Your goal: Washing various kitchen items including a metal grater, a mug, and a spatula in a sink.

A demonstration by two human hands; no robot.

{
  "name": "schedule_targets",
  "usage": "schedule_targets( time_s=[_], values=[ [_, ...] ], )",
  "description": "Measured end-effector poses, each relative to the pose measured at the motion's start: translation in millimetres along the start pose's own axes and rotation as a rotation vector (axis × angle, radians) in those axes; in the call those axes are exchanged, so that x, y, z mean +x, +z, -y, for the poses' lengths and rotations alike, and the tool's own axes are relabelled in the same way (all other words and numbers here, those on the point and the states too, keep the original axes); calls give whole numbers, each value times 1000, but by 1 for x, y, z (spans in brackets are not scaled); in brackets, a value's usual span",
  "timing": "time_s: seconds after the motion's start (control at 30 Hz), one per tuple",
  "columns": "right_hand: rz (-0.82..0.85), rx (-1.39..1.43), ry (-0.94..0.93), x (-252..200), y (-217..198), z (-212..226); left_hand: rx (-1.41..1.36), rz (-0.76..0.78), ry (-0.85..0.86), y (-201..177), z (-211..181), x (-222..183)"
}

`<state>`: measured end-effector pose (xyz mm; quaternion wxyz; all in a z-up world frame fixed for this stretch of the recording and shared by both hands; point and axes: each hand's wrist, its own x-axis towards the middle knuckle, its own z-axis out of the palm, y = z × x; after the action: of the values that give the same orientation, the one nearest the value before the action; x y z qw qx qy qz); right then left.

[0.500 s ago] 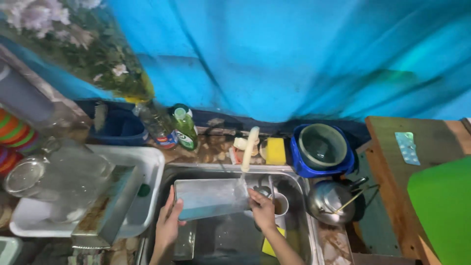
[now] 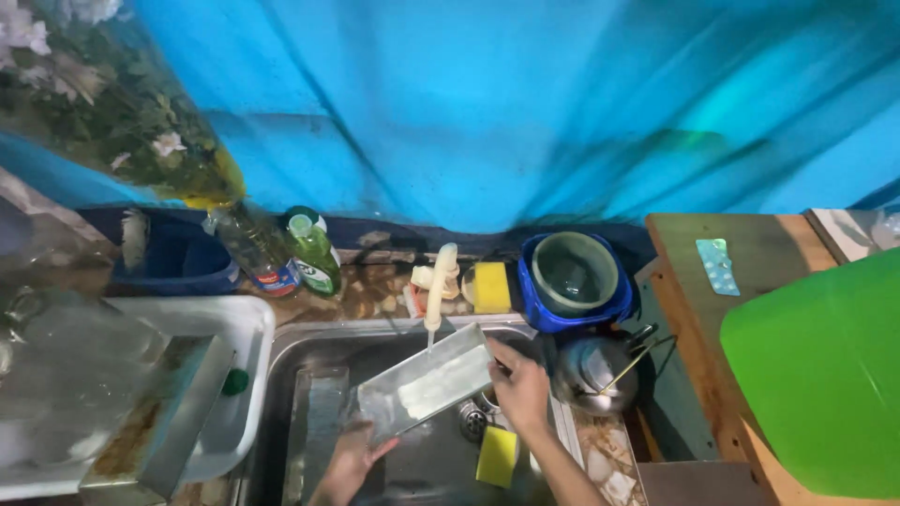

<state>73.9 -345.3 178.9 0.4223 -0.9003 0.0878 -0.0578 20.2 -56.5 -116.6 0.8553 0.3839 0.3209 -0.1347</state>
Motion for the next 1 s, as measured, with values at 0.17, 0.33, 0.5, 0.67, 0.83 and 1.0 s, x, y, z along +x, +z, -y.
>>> schedule_targets(
  time_s=[0.17, 0.33, 0.5, 0.67, 0.83, 1.0],
  values=[
    [-18, 329, -10, 0, 56, -81, 286, -122, 85, 16, -78, -28],
    [162, 927, 205, 19, 153, -157, 494, -73, 331, 90, -172, -140],
    [134, 270, 3, 30, 175, -141, 649, -211, 371, 95, -184, -178],
    [40, 142, 50, 27, 72, -31, 214, -224, 126, 27, -109, -106],
    [28, -2, 0, 20, 5, 22, -70, -190, -35, 47, -42, -75],
    [-96, 196, -155, 2, -14, 15, -134, -146, -87, 58, -10, -34]
  ],
)
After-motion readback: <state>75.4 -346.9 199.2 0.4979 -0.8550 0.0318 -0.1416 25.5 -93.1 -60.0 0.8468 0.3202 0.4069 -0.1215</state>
